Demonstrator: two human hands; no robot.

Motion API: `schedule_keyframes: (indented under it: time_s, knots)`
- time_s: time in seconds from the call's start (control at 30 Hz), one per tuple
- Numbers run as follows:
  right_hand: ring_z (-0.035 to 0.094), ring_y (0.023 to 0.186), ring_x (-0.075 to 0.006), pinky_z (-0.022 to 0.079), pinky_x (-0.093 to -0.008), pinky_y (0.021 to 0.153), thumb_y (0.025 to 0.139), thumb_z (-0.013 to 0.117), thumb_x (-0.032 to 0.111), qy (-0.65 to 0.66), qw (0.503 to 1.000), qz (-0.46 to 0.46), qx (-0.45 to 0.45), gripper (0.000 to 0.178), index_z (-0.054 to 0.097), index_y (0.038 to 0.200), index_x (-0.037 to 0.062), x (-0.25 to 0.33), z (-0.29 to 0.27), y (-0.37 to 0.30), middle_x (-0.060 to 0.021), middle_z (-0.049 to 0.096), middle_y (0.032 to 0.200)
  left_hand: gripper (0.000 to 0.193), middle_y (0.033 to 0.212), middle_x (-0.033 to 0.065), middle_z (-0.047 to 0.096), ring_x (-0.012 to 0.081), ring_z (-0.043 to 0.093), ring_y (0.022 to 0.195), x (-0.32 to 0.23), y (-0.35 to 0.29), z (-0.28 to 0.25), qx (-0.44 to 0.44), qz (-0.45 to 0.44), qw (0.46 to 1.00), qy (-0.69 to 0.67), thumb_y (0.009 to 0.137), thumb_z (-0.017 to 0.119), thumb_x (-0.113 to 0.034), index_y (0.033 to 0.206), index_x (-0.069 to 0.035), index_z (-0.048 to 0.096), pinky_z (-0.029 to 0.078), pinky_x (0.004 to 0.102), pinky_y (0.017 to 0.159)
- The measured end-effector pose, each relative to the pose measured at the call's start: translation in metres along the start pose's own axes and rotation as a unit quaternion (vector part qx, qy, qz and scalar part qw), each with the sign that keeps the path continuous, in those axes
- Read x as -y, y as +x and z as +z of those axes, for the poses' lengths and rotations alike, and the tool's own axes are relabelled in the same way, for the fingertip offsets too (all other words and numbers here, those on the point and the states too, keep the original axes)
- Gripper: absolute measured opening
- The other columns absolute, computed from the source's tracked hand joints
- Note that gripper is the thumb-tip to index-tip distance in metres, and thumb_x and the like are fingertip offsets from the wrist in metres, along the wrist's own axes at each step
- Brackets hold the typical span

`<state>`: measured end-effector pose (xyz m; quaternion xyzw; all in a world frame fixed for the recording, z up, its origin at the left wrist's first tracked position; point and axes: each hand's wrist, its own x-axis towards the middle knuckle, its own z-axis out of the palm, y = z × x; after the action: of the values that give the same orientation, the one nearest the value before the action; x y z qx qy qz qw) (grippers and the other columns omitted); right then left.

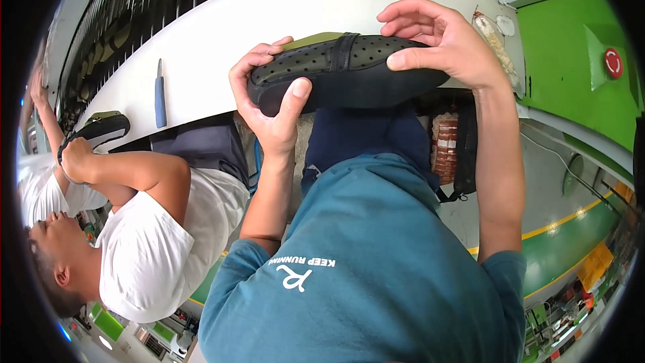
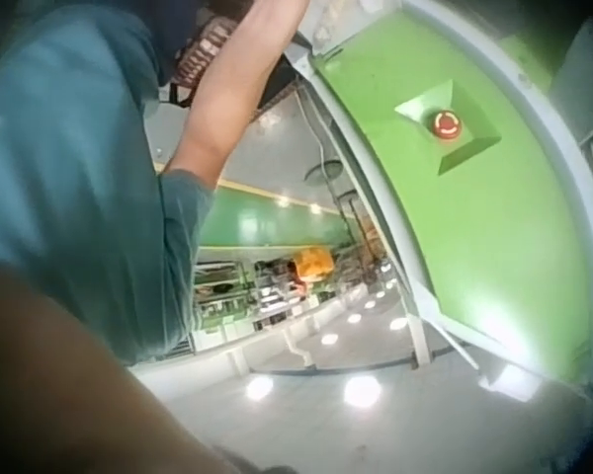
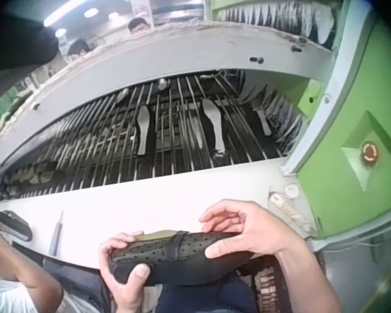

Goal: Attaching and gluing shoe soles to uppers on a production line.

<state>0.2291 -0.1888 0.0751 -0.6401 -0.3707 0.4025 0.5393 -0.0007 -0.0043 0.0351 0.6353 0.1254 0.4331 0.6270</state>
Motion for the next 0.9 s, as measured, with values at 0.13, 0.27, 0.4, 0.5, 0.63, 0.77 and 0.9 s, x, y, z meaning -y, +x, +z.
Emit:
schedule_keyframes:
  time_s: [0.13,0.27,0.4,0.5,0.63,0.77,0.9]
  knots:
    - [0.068,0.118,-0.0153,0.055,-0.0316,0.106,0.082,0.093,0.013,0.065,0.997,0.027,0.017,0.057,0.071,0.134,0.0075,-0.005,-0.007,0.001,-0.0060,0.073,0.127,0.058,0.129,0.0175,0.060,0.0358,0.064,0.129,-0.003,0.006,-0.001,0.010,0.001,1.000,0.009,0.086,0.090,-0.016,0.128,-0.002,0.052,0.046,0.0495,0.116]
    - [0.069,0.119,-0.0164,0.055,-0.0327,0.108,0.093,0.086,0.015,0.116,0.992,0.043,-0.007,0.047,0.069,0.136,0.0045,-0.012,-0.011,-0.003,-0.0091,0.073,0.129,0.055,0.129,0.0172,0.061,0.0338,0.065,0.128,-0.007,0.017,0.004,0.010,-0.053,0.998,0.026,0.087,0.088,-0.014,0.128,-0.002,0.053,0.046,0.0473,0.115]
    - [0.070,0.120,-0.0172,0.054,-0.0351,0.109,0.105,0.075,0.019,0.235,0.968,0.020,-0.084,0.033,0.071,0.134,0.0030,-0.034,-0.021,-0.028,-0.0093,0.076,0.125,0.055,0.130,0.0167,0.060,0.0359,0.064,0.130,0.009,0.022,-0.008,0.031,-0.033,0.999,0.004,0.087,0.087,-0.014,0.128,-0.003,0.053,0.046,0.0485,0.116]
    - [0.069,0.123,-0.0158,0.052,-0.0340,0.111,0.106,0.073,0.021,0.189,0.978,-0.002,-0.089,0.031,0.073,0.131,0.0032,-0.042,-0.016,-0.044,-0.0093,0.077,0.126,0.055,0.130,0.0166,0.060,0.0400,0.062,0.135,0.014,0.021,-0.016,0.046,-0.029,0.998,-0.033,0.087,0.087,-0.016,0.128,-0.004,0.052,0.045,0.0505,0.118]
    - [0.073,0.112,-0.0130,0.056,-0.0287,0.102,0.104,0.076,0.016,0.124,0.985,-0.010,-0.119,0.026,0.077,0.127,0.0028,-0.041,-0.008,-0.046,-0.0080,0.079,0.122,0.057,0.131,0.0169,0.059,0.0411,0.062,0.135,0.010,0.023,-0.013,0.046,-0.042,0.998,-0.027,0.087,0.088,-0.018,0.129,-0.004,0.052,0.045,0.0505,0.117]
    - [0.074,0.105,-0.0117,0.057,-0.0264,0.096,0.102,0.079,0.014,0.122,0.984,-0.001,-0.130,0.025,0.079,0.124,0.0015,-0.045,-0.009,-0.041,-0.0071,0.080,0.115,0.056,0.131,0.0169,0.059,0.0413,0.063,0.135,0.013,0.026,-0.014,0.049,-0.042,0.998,-0.029,0.087,0.087,-0.017,0.129,-0.003,0.052,0.045,0.0508,0.118]
    - [0.074,0.103,-0.0111,0.056,-0.0251,0.095,0.102,0.079,0.016,0.109,0.982,-0.012,-0.152,0.024,0.080,0.121,0.0009,-0.045,-0.006,-0.040,-0.0067,0.080,0.113,0.064,0.133,0.0172,0.059,0.0373,0.063,0.134,0.010,0.037,-0.008,0.032,-0.064,0.997,-0.001,0.091,0.087,-0.023,0.138,-0.003,0.048,0.046,0.0477,0.117]
